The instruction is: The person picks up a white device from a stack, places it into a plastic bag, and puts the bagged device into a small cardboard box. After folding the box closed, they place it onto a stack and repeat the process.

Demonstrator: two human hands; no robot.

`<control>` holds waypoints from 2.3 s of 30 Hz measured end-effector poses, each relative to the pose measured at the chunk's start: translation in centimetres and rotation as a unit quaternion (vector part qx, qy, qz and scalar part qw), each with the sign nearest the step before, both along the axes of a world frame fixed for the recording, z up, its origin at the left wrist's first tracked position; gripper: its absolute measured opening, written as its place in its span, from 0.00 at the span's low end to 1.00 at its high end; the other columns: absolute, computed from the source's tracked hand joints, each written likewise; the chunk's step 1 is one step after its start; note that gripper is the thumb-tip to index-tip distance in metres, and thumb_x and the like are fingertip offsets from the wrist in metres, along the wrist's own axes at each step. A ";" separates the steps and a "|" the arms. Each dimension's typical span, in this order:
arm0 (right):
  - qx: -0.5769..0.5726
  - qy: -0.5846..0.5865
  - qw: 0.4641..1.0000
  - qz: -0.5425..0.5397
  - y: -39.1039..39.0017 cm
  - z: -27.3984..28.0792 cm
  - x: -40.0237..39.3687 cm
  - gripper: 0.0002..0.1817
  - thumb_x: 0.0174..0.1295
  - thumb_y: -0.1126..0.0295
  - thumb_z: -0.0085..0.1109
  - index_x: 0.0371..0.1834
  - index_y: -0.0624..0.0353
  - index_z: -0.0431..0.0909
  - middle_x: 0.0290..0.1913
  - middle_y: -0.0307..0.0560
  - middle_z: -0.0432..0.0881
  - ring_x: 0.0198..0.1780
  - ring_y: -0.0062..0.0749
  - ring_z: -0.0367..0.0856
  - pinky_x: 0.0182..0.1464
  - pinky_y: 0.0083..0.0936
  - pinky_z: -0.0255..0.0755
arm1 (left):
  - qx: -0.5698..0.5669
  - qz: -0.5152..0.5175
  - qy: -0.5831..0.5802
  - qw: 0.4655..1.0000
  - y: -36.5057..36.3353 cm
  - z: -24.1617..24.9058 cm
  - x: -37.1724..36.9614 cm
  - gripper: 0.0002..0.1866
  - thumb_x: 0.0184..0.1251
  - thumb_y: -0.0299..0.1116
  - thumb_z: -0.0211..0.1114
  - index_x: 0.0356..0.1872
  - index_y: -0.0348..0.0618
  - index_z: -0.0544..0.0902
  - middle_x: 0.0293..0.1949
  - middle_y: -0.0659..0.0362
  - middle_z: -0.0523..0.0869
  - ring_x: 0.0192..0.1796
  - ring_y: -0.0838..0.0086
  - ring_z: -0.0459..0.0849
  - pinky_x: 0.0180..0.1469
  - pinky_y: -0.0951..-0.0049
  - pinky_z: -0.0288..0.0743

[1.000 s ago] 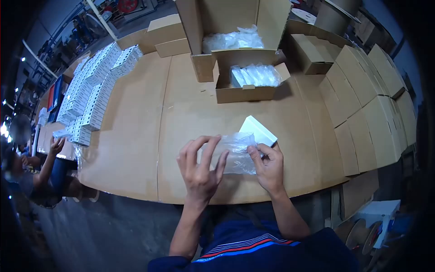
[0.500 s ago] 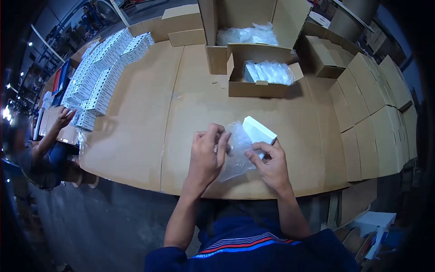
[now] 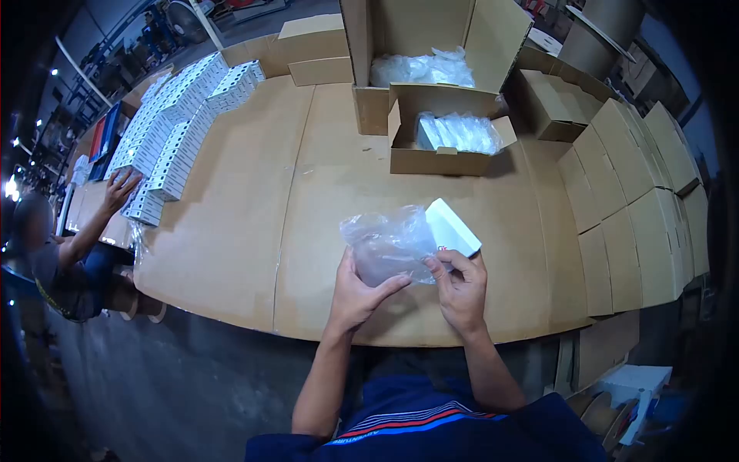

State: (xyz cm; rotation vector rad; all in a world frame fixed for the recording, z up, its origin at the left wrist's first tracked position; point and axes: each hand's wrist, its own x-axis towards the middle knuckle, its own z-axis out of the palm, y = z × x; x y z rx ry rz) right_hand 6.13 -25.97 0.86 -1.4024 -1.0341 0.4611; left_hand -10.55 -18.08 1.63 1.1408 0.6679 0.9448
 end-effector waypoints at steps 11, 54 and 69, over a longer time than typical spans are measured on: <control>0.141 0.002 0.990 0.024 0.9 4.0 5.0 0.27 0.75 0.78 0.57 0.75 0.60 0.64 0.61 0.50 0.75 0.59 0.31 0.76 0.65 0.28 0.70 | 0.161 0.079 0.100 0.979 -0.9 -0.8 -0.2 0.35 0.51 0.25 0.87 0.58 0.35 0.75 0.49 0.55 0.85 0.51 0.72 0.86 0.54 0.70 0.83; -0.080 -0.107 0.950 0.281 7.6 6.6 4.6 0.14 0.72 0.65 0.66 0.51 0.63 0.77 0.43 0.49 0.86 0.48 0.32 0.85 0.57 0.32 0.78 | -0.030 0.007 -0.030 0.999 -0.8 -4.1 0.1 0.25 0.90 0.43 0.44 0.70 0.31 0.74 0.62 0.55 0.83 0.64 0.74 0.79 0.69 0.71 0.69; -0.039 0.311 0.932 0.181 3.5 -1.2 4.1 0.05 0.72 0.77 0.65 0.47 0.67 0.83 0.43 0.41 0.87 0.47 0.19 0.84 0.54 0.19 0.78 | 0.028 0.088 0.017 0.996 0.8 -5.3 0.9 0.27 0.91 0.45 0.43 0.68 0.31 0.77 0.57 0.54 0.86 0.59 0.73 0.81 0.66 0.70 0.73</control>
